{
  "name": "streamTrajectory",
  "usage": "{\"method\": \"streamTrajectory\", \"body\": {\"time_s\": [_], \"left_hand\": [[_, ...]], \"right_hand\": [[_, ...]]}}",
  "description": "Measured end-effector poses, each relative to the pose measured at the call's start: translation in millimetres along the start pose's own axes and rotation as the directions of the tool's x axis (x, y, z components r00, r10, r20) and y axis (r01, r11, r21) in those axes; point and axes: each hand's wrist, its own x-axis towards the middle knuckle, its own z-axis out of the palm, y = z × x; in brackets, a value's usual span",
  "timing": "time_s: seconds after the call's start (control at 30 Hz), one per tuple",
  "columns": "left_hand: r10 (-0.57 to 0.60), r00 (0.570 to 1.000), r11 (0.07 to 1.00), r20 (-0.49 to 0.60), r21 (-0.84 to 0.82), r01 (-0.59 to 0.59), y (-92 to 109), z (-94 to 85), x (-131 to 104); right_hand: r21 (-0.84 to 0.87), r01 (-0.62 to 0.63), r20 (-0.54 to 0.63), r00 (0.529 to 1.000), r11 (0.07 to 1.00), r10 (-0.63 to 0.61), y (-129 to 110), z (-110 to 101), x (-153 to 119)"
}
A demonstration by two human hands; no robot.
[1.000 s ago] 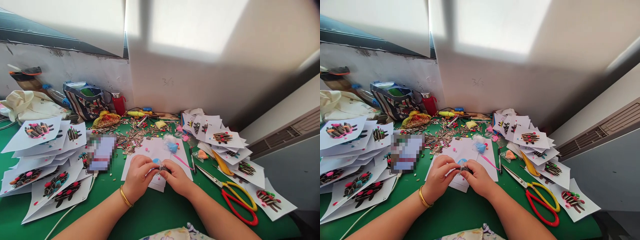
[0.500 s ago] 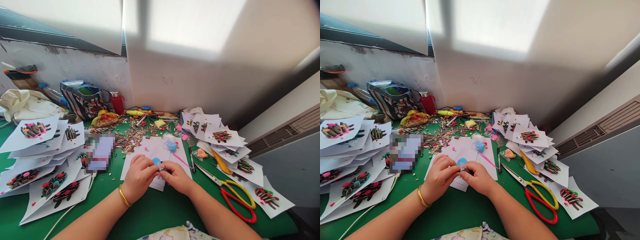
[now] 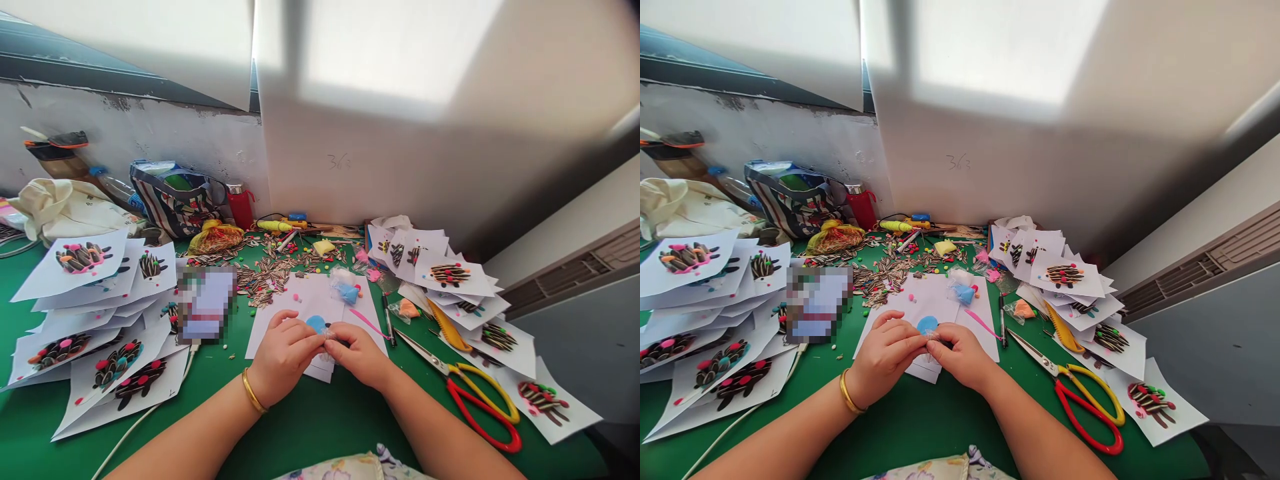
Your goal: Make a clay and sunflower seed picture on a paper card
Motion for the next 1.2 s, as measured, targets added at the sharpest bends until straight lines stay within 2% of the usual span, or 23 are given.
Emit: {"method": "streamTrajectory", "body": {"time_s": [0.2,0.33,0.57,0.87,1.03,1.2], "left_hand": [[0.029,0.999,0.997,0.023,0.075,-0.03,1.8,-4.5,2.5],[0.021,1.0,1.0,0.021,0.021,-0.021,0.4,-3.5,0.7],[-0.039,0.999,0.994,0.004,-0.104,0.039,-2.5,1.3,-1.1],[-0.021,1.0,1.0,0.017,0.003,0.021,0.1,1.5,-1.5],[-0.035,0.999,0.999,0.01,-0.021,0.035,-3.0,1.6,-2.4],[-0.01,0.999,1.0,0.033,-0.01,0.01,-4.8,-0.3,1.0]], "right_hand": [[0.099,-0.001,0.033,0.999,0.995,-0.002,2.3,0.6,-0.5],[0.122,-0.045,0.075,0.997,0.992,0.037,5.0,1.1,-0.7],[0.076,0.006,0.028,1.0,0.997,-0.009,0.6,-0.4,-0.4],[0.019,0.048,0.003,0.999,0.999,-0.048,-4.0,0.4,0.9],[0.058,0.049,-0.004,0.999,0.997,-0.049,-2.7,0.7,1.0],[0.02,0.044,0.005,0.999,0.999,-0.044,-0.8,1.7,-0.3]]}}
